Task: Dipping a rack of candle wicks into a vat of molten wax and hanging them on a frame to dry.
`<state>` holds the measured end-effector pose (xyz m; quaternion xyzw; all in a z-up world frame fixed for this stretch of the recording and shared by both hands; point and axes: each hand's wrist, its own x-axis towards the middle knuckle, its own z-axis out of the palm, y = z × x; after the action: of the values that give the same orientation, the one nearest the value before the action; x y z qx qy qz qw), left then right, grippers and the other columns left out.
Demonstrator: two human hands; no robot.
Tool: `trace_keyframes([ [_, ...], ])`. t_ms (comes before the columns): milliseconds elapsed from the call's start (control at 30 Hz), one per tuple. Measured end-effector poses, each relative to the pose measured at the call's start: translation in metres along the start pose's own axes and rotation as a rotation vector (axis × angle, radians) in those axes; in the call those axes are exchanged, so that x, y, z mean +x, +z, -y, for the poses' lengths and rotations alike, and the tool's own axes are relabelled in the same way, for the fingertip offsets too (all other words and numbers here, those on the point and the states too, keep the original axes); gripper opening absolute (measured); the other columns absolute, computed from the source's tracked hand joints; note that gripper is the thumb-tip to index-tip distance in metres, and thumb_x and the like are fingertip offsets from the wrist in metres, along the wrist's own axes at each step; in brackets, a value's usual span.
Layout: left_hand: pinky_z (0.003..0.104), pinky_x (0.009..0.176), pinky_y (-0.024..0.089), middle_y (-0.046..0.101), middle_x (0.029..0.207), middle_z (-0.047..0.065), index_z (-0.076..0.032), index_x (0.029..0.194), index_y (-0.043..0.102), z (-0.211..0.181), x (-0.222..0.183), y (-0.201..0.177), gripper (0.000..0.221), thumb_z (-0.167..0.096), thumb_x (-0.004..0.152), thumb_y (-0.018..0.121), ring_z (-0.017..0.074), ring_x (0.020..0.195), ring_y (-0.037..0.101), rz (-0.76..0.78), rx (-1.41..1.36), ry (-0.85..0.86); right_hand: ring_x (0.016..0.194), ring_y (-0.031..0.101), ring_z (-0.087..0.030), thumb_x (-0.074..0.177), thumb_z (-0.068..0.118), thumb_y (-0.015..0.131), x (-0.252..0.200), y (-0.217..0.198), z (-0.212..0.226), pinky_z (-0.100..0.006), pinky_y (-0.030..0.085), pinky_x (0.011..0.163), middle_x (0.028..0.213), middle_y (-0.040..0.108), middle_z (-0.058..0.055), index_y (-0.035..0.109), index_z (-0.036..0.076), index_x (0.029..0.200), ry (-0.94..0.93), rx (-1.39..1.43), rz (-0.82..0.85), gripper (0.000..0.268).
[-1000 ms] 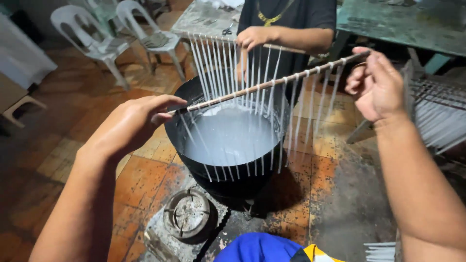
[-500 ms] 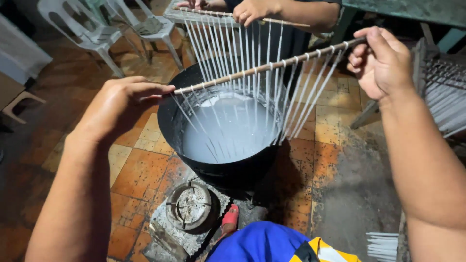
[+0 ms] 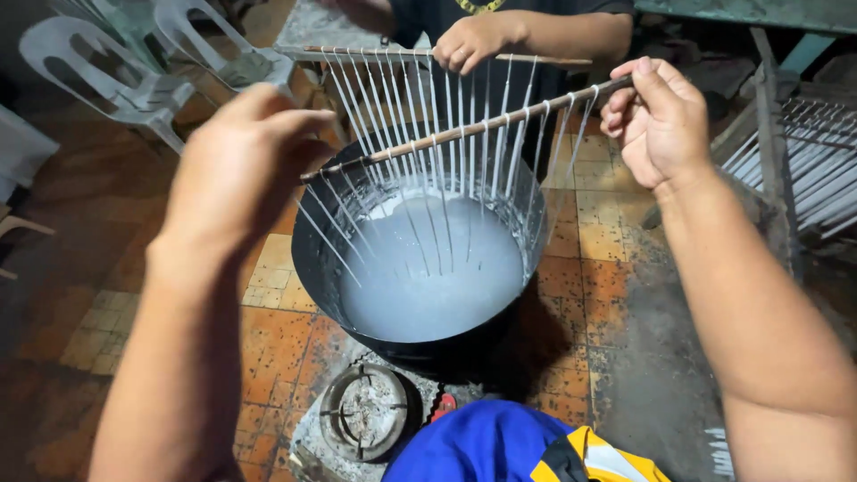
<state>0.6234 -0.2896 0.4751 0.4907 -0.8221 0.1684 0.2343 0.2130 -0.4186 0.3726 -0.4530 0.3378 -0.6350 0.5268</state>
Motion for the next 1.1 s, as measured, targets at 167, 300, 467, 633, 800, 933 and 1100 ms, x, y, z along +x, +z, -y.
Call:
trace_keyframes([
  [167, 0.043, 0.069, 0.067, 0.069, 0.093, 0.012, -0.01, 0.117, 0.079, 0.027, 0.019, 0.069, 0.028, -0.026, 0.095, 0.077, 0.0282, 0.078, 0.07, 0.216, -0.037, 0.008, 0.066, 0.056, -0.016, 0.108, 0.023, 0.057, 0.009, 0.01, -0.041, -0.025, 0.042, 0.059, 0.073, 0.056, -0.007, 0.065, 0.009, 0.105, -0.022, 0.006, -0.047, 0.016],
  [300, 0.051, 0.056, 0.057, 0.061, 0.083, 0.007, -0.019, 0.107, 0.082, 0.052, 0.017, 0.108, 0.018, -0.027, 0.093, 0.075, 0.0334, 0.08, 0.066, 0.337, 0.056, 0.008, 0.067, 0.056, -0.014, 0.108, 0.024, 0.055, 0.011, 0.016, -0.073, -0.024, 0.043, 0.06, 0.074, 0.057, -0.005, 0.064, 0.009, 0.105, 0.03, 0.01, -0.081, 0.017],
  [467, 0.054, 0.057, 0.055, 0.066, 0.09, 0.008, -0.015, 0.097, 0.077, 0.077, -0.004, 0.153, 0.013, -0.023, 0.091, 0.07, 0.0363, 0.086, 0.067, 0.344, 0.05, 0.023, 0.068, 0.055, -0.013, 0.109, 0.021, 0.054, -0.001, 0.011, -0.119, -0.023, 0.045, 0.062, 0.077, 0.057, -0.005, 0.063, 0.009, 0.105, 0.088, 0.023, -0.088, 0.016],
  [633, 0.037, 0.066, 0.063, 0.064, 0.086, -0.006, -0.029, 0.092, 0.074, 0.089, -0.05, 0.221, 0.01, -0.039, 0.092, 0.07, 0.0205, 0.084, 0.072, 0.362, 0.156, 0.002, 0.062, 0.061, -0.011, 0.108, 0.028, 0.052, -0.031, -0.011, -0.184, -0.019, 0.045, 0.051, 0.074, 0.063, -0.004, 0.064, 0.011, 0.12, 0.181, -0.108, -0.179, 0.024],
  [800, 0.033, 0.069, 0.063, 0.063, 0.087, -0.008, -0.031, 0.093, 0.073, 0.082, -0.077, 0.238, 0.01, -0.039, 0.095, 0.068, 0.0163, 0.087, 0.071, 0.419, 0.077, -0.049, 0.088, 0.056, -0.013, 0.108, 0.048, 0.048, -0.084, -0.043, -0.248, -0.022, 0.041, 0.069, 0.106, 0.058, -0.004, 0.054, 0.019, 0.142, 0.125, -0.364, -0.521, 0.045],
  [933, 0.026, 0.067, 0.06, 0.064, 0.082, -0.008, -0.026, 0.093, 0.075, 0.079, -0.083, 0.238, 0.01, -0.034, 0.097, 0.069, 0.0141, 0.08, 0.07, 0.398, 0.082, -0.045, 0.125, 0.051, -0.04, 0.105, 0.03, 0.064, -0.126, -0.089, -0.342, -0.047, 0.04, 0.107, 0.128, 0.053, -0.025, 0.057, 0.003, 0.139, 0.098, -0.642, -0.804, 0.045],
  [1100, 0.024, 0.065, 0.058, 0.064, 0.079, -0.008, -0.026, 0.093, 0.076, 0.073, -0.074, 0.219, 0.01, -0.033, 0.097, 0.071, 0.0129, 0.077, 0.069, 0.4, 0.103, -0.022, 0.146, 0.033, -0.044, 0.109, 0.048, 0.049, -0.132, -0.047, -0.353, -0.052, 0.021, 0.123, 0.147, 0.039, -0.027, 0.053, 0.016, 0.151, 0.416, -0.734, -0.777, 0.054],
])
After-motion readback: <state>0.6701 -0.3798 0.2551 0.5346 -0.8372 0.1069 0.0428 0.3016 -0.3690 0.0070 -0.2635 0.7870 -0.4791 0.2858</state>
